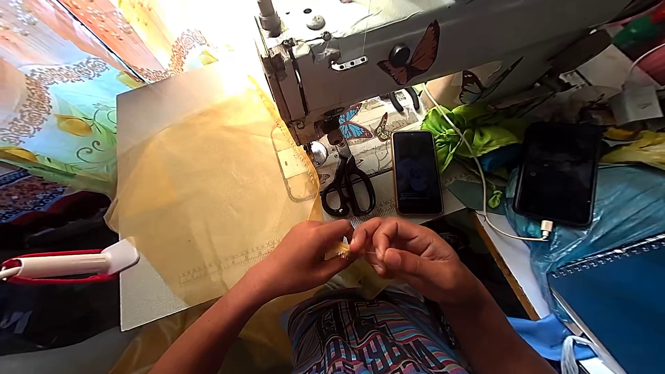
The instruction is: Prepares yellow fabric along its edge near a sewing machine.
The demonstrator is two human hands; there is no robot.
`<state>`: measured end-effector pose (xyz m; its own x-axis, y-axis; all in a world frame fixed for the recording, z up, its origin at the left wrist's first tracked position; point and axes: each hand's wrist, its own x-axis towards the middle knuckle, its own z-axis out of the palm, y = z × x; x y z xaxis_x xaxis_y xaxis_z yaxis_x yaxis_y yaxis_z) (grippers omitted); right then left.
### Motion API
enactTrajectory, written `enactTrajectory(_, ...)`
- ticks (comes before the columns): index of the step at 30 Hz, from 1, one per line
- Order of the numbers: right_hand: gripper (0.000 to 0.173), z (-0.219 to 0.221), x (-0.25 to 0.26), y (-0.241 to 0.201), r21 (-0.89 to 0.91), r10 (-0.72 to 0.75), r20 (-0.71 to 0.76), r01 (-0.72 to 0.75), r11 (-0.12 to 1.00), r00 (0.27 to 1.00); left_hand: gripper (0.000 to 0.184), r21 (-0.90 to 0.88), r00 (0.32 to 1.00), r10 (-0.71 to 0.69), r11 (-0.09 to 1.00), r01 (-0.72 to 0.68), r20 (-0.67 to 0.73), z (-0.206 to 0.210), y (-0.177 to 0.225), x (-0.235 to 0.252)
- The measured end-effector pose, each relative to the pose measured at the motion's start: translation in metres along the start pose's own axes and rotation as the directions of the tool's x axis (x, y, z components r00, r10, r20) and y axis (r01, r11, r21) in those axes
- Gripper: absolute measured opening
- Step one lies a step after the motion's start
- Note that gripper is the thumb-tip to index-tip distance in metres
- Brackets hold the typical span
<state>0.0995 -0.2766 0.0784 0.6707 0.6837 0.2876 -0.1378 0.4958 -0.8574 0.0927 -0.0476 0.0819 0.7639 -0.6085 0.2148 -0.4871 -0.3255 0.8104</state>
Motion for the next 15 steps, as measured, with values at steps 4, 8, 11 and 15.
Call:
enactTrajectory(4, 0.015, 0.002, 0.000, 0.001, 0.304, 0.030, -0.057, -0.011, 0.953, 0.998, 0.042, 0.094, 0.993, 0.110, 0.990, -0.105, -0.048, 0.002, 0.014, -0.007)
enactTrajectory(8, 0.012, 0.008, -0.006, -0.001, 0.146, 0.006, -0.072, 0.005, 0.989, 0.997, 0.021, 0.279, 0.973, 0.228, 0.938, -0.208, -0.040, -0.002, 0.029, -0.012)
enactTrajectory(11, 0.011, 0.013, -0.012, -0.006, -0.049, 0.010, -0.044, -0.012, 0.999, 0.999, 0.019, 0.451, 0.961, 0.274, 0.860, -0.238, -0.016, -0.003, 0.037, -0.016)
enactTrajectory(15, 0.010, 0.013, -0.020, -0.007, -0.161, 0.056, -0.051, -0.063, 0.985, 0.997, 0.021, 0.614, 0.950, 0.309, 0.745, -0.263, 0.032, -0.002, 0.034, -0.020)
